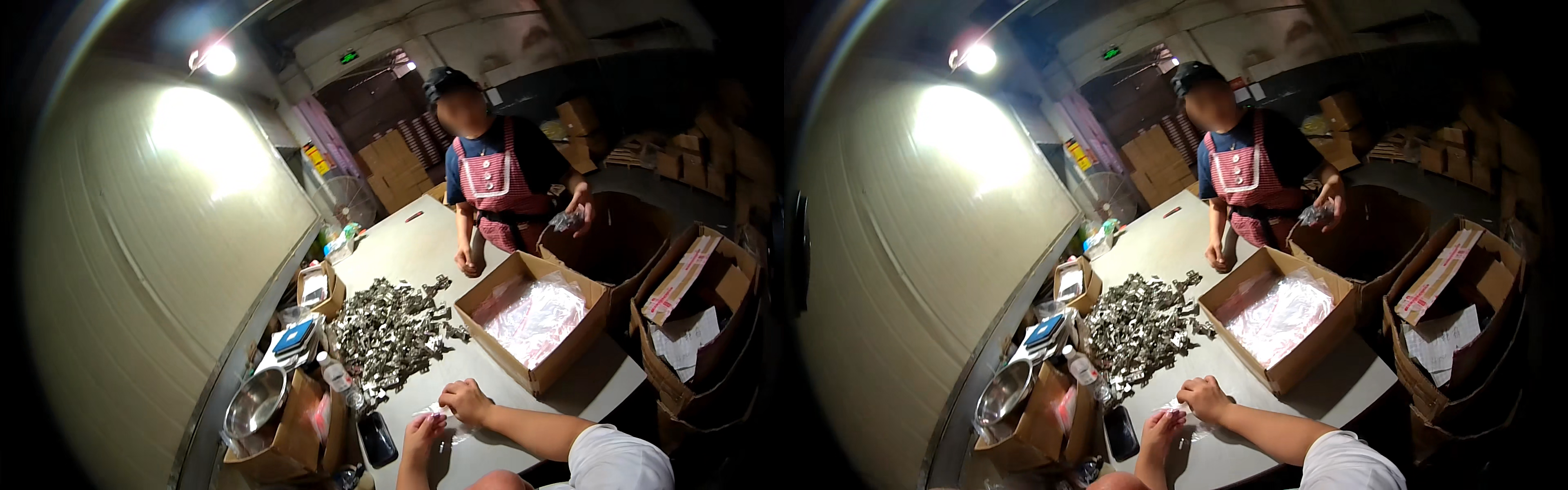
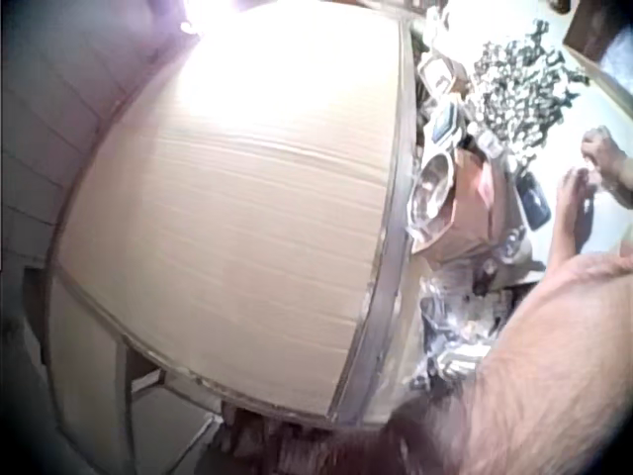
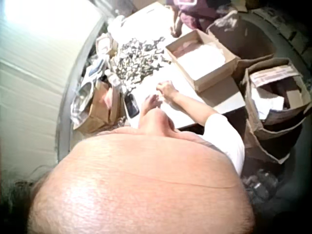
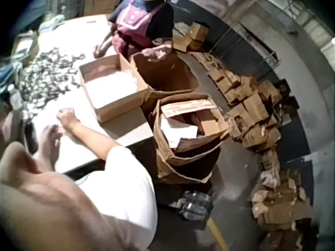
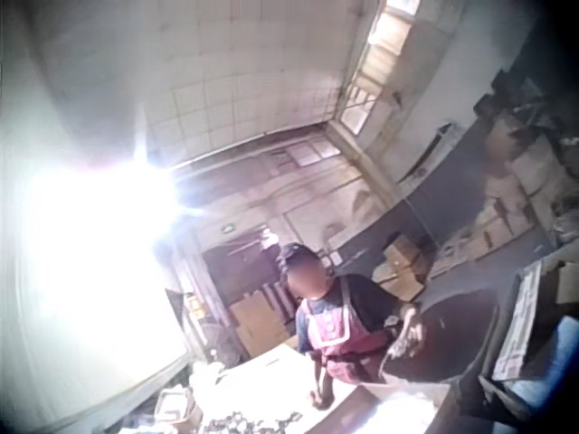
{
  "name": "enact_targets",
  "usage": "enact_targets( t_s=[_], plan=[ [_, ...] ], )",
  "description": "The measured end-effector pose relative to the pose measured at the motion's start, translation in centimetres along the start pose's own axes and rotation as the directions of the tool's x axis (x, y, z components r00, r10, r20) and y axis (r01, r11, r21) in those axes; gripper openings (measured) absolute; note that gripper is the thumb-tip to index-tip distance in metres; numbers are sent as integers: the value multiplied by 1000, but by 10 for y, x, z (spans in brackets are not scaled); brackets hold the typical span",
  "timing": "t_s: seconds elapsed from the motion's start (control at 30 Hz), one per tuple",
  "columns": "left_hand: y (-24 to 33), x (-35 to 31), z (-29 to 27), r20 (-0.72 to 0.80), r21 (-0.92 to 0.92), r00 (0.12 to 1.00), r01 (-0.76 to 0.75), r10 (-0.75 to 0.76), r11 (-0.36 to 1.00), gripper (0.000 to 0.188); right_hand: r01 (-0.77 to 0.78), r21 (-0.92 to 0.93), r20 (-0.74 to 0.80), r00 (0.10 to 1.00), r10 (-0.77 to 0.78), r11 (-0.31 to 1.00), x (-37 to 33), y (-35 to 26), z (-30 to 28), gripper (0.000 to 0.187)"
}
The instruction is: The person picks up metal hinges from a table and places them into plastic bags by hand.
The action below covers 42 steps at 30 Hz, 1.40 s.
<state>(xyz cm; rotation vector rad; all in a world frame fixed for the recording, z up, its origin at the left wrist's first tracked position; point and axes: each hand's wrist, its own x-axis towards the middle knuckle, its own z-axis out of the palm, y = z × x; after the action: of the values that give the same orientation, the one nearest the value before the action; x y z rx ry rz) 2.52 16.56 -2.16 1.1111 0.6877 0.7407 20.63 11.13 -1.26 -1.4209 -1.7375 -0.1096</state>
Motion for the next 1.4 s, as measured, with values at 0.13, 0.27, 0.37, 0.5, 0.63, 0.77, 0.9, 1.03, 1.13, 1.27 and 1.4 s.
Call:
enact_targets(
  t_s=[0.13, 0.27, 0.37, 0.5, 0.63, 0.77, 0.9, 1.03, 1.13, 1.27, 1.4],
  plan=[
    [2, 3, -10, 15, -139, 999, 52, -50, 989, 23, 76, 50, 62, 995, -79, 996, 2, -6, 1, 10],
    [5, 2, -15, 29, -139, 998, 65, -61, 988, 21, 46, 34, 113, 992, -50, 998, 4, -7, 9, 13],
    [6, -1, -11, -44, -14, 997, 55, -56, 998, 21, 14, 10, 143, 990, -16, 1000, 2, -13, 3, 16],
    [11, -4, -1, -232, 249, 971, 4, 55, 969, 20, -133, 34, 205, 971, 124, 990, 5, -38, -16, 23],
    [-1, -2, 1, -188, 315, 925, -261, 330, 913, 17, -184, 183, 277, 952, 129, 966, 4, -32, -10, 34],
    [0, -5, 7, -118, 367, 880, -392, 460, 844, 17, -146, 342, 198, 977, 80, 928, 2, -23, 0, 29],
    [0, -4, 7, -107, 430, 859, -413, 500, 802, 18, -177, 389, 180, 977, 114, 904, 5, -25, -2, 29],
    [-2, -5, 6, -95, 507, 880, -359, 465, 784, 16, -161, 332, 167, 980, 110, 930, 4, -21, -4, 17],
    [-7, -2, -1, -66, 581, 883, -345, 466, 737, 13, -82, 253, 98, 993, 59, 964, 4, -13, 2, 10],
    [-9, 2, -11, -197, 485, 840, -366, 507, 794, 12, 64, 42, 117, 991, -68, 997, 2, -33, -16, 11],
    [-8, 3, -12, -370, 347, 813, -329, 450, 878, 7, 168, -78, 313, 940, -136, 983, -4, -39, -5, 14]
  ],
)
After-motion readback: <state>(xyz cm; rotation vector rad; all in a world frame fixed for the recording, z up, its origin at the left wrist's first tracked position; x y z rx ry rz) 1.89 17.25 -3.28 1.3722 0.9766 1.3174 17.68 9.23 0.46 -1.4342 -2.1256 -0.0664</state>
